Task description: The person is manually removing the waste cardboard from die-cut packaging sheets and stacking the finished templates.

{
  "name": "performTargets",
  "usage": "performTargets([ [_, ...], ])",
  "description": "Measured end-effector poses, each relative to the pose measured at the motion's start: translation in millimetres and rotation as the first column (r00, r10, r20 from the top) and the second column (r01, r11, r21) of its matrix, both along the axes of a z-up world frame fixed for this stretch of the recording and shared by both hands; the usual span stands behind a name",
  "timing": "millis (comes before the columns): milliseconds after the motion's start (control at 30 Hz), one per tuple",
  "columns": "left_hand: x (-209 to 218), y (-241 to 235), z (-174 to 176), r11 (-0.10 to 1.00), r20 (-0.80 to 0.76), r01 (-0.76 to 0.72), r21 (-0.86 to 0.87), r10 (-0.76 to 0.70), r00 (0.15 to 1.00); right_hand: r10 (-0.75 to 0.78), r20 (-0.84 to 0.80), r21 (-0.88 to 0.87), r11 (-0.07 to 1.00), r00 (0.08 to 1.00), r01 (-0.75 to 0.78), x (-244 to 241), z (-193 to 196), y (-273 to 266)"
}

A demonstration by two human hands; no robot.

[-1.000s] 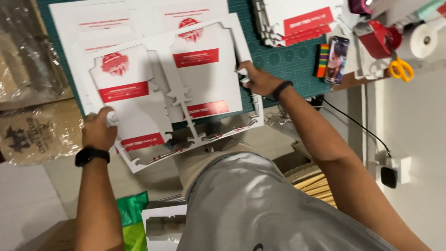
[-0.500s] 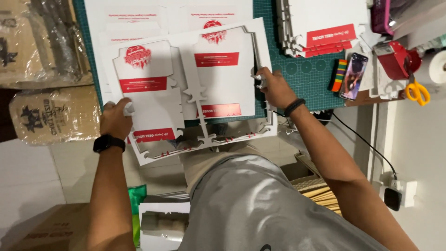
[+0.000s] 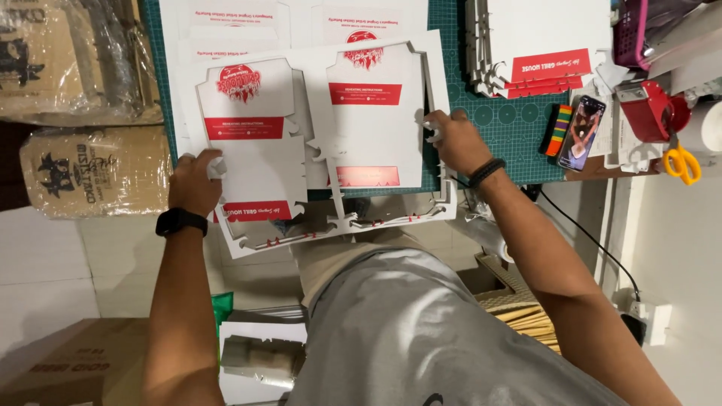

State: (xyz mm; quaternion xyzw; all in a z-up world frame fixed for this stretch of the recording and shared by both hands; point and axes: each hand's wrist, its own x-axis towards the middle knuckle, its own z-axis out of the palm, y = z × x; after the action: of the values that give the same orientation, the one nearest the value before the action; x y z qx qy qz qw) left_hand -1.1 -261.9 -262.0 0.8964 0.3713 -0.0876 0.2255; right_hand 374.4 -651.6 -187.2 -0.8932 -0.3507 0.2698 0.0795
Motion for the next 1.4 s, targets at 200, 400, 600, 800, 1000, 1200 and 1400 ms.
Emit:
performTargets([
  [200, 2.5, -2.9, 10.0, 1.0, -0.015, -0.002, -0.022, 0.001, 1.0, -0.026, -0.022, 0.046, 0.999, 0.999, 0.027, 0.5, -13.1, -10.6],
  [400, 6.0, -5.1, 14.5, 0.999, -0.024, -0.02, -0.034, 0.019, 1.0, -0.073, -0.063, 0.019, 0.997, 0.995, 0.074, -3.1, 7.1, -2.2],
  [600, 8.2, -7.8, 25.5, 0.996, 0.001, -0.03, -0.085, 0.03, 1.0, -0.063, -0.032, 0.026, 0.998, 0.997, 0.064, -6.3, 14.4, -3.4],
  [800, 6.6, -1.4, 17.3, 0.996, 0.009, -0.009, -0.094, 0.01, 1.0, -0.129, -0.231, -0.057, 0.991, 0.964, 0.119, -18.0, 50.5, 15.3],
  [1000, 10.5, 7.5, 10.9, 0.995, -0.01, 0.024, -0.097, -0.025, 1.0, -0.097, -0.236, -0.197, 0.979, 0.967, 0.051, -13.4, 89.4, 37.7],
  [1200, 10.0, 2.9, 29.6, 0.989, 0.019, 0.057, -0.134, -0.055, 0.998, -0.107, -0.376, -0.249, 0.969, 0.92, 0.011, 9.2, 58.3, 29.7],
  [1400, 9.1, 0.7, 30.8, 0.991, -0.047, -0.024, -0.133, 0.018, 0.999, -0.126, -0.553, -0.226, 0.974, 0.824, -0.003, 12.6, 71.6, 34.6],
])
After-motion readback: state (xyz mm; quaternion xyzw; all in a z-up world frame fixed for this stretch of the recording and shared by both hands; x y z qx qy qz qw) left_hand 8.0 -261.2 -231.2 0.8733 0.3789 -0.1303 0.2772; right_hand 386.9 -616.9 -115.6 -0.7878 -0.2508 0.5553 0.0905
